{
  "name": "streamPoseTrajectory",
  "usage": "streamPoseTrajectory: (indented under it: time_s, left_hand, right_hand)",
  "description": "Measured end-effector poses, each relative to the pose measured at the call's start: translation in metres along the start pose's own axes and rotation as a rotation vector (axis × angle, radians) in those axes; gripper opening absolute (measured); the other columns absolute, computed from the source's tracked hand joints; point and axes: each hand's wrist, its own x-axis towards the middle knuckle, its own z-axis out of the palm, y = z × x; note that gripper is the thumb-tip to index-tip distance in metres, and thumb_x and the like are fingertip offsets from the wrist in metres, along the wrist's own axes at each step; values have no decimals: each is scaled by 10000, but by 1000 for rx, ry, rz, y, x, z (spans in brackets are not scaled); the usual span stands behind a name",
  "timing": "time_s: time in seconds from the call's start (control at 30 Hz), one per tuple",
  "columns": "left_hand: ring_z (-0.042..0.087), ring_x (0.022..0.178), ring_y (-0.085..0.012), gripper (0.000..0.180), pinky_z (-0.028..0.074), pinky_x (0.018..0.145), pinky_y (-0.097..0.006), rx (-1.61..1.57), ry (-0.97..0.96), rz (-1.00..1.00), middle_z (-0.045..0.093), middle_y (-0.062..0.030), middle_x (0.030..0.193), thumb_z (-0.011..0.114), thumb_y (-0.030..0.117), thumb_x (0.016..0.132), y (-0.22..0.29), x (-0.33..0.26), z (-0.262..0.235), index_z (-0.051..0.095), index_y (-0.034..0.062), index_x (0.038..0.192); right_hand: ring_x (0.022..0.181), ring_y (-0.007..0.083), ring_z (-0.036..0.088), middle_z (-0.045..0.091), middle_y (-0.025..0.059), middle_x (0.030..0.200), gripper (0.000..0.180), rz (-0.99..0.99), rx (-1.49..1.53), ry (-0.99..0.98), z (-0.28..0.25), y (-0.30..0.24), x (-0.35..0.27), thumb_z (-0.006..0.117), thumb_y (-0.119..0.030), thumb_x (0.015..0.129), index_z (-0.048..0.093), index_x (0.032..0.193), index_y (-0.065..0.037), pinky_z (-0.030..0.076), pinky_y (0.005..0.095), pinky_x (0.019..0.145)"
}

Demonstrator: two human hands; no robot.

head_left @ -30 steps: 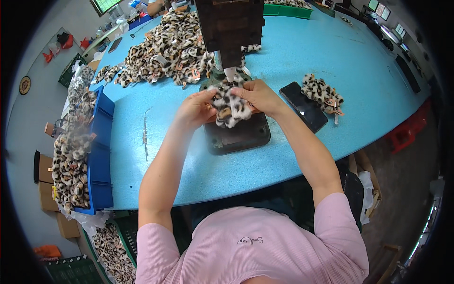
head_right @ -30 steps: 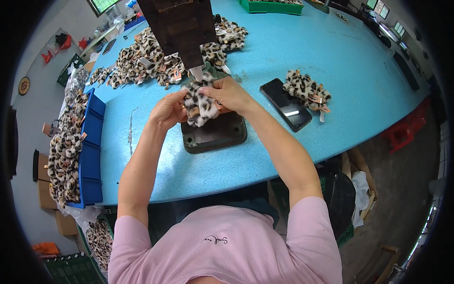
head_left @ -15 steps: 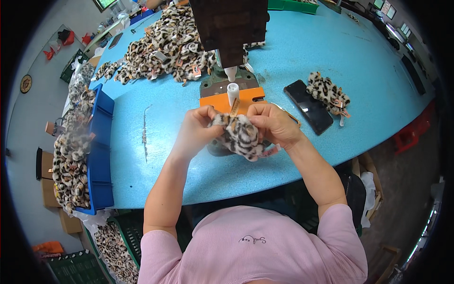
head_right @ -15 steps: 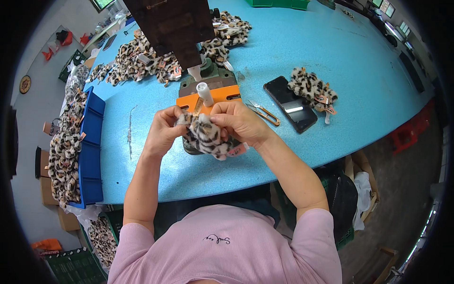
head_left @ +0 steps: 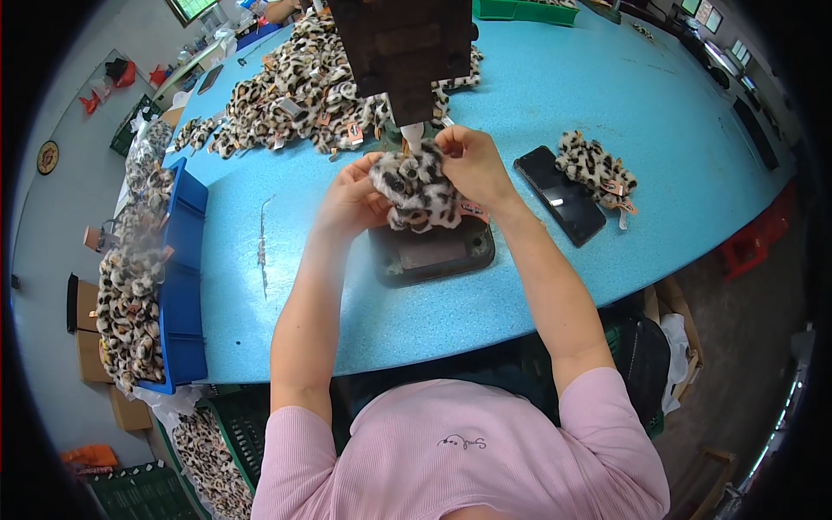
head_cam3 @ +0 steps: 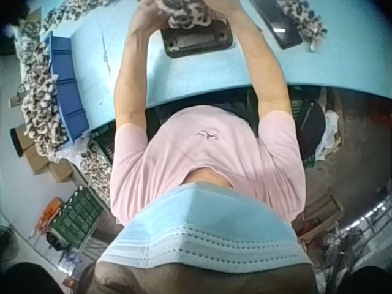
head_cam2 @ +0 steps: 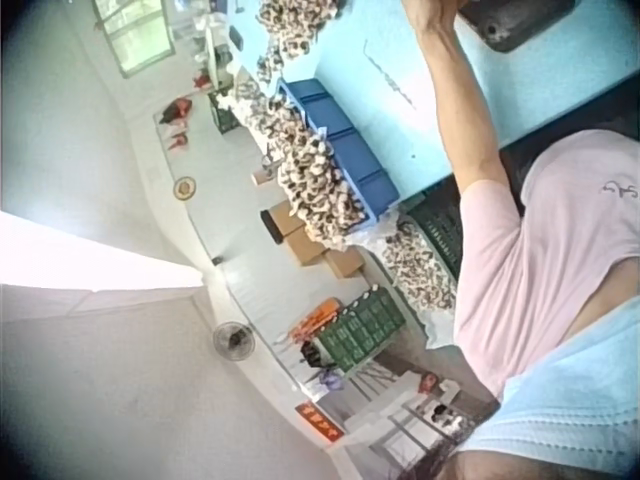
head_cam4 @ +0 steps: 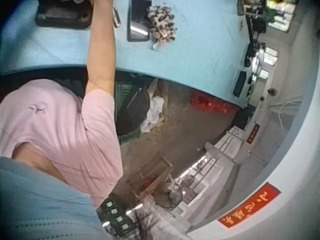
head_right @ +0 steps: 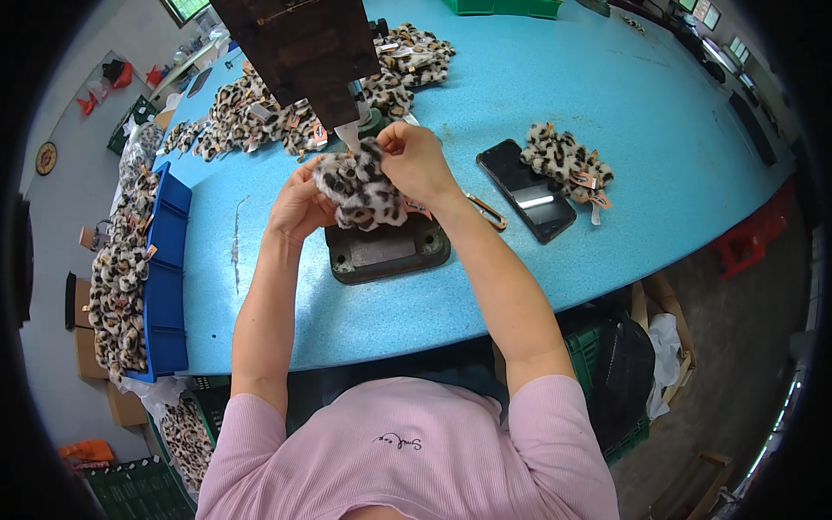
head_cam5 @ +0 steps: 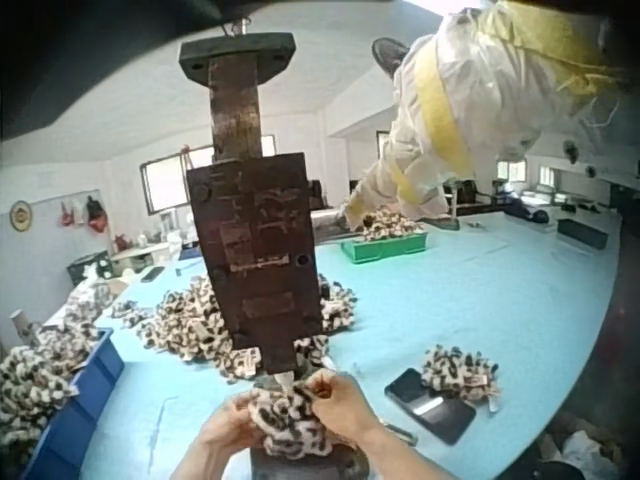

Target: The person attaches plastic eyes onto plush toys using a press machine by positioning each toy under the machine nozzle and pulling the lever, then sorts the plush toys into a bin.

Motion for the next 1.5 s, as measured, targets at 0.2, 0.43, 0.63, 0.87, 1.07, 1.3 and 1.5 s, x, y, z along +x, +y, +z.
streamPoseTrajectory:
  time_s: [0.2,0.43,0.63,0.87,1.07,1.3,1.5]
  left_hand:
    - [628,744,-161,158,543,668,-318,77,168,41,616,-100,878,566,-36,763,-7,18,-2,549,7,914]
    - [602,619,-105,145,514,548,-248,438,379,-12,622,-71,774,576,-39,752,-14,18,10,592,-31,896]
    - [573,591,-69,85,475,515,-212,836,327,-34,626,-57,736,613,-32,730,-2,26,4,626,-35,814]
    - [525,553,-70,178,396,458,-216,888,339,90,605,-40,682,534,-97,681,-7,23,5,626,-23,814]
    - [587,636,-78,150,479,558,-208,733,262,64,627,-54,769,544,-69,730,-3,20,13,613,-34,859]
    - [598,630,-117,170,499,539,-259,657,324,-68,621,-99,763,510,-93,726,-3,21,20,593,-66,872]
    - [608,618,-157,192,512,498,-299,681,354,-34,618,-119,775,505,-92,734,-13,22,18,590,-81,906]
  right_hand:
    - [558,59,483,548,-2,650,44,283,276,-182,-6,13,18,607,-19,701,569,711,-38,384,193,478]
    - [553,55,469,532,-11,633,58,240,278,-261,-3,32,16,617,-23,716,563,701,-38,373,199,466]
    - [622,54,518,567,12,728,96,240,103,-380,-19,14,23,615,-66,757,547,820,-38,421,202,511]
    - [596,33,459,517,-17,646,116,102,98,-192,-10,-13,3,615,-92,716,561,808,-49,365,193,481]
    - [571,34,424,492,-26,620,114,-72,-153,-135,-9,-19,9,597,-49,656,549,760,-37,345,193,493]
    - [580,41,437,502,-14,645,127,39,-19,-164,-11,-1,7,573,-22,653,535,775,-28,354,196,495]
    - [666,62,501,566,14,740,150,185,184,-230,-20,-1,-4,591,-35,735,576,884,-33,420,207,576]
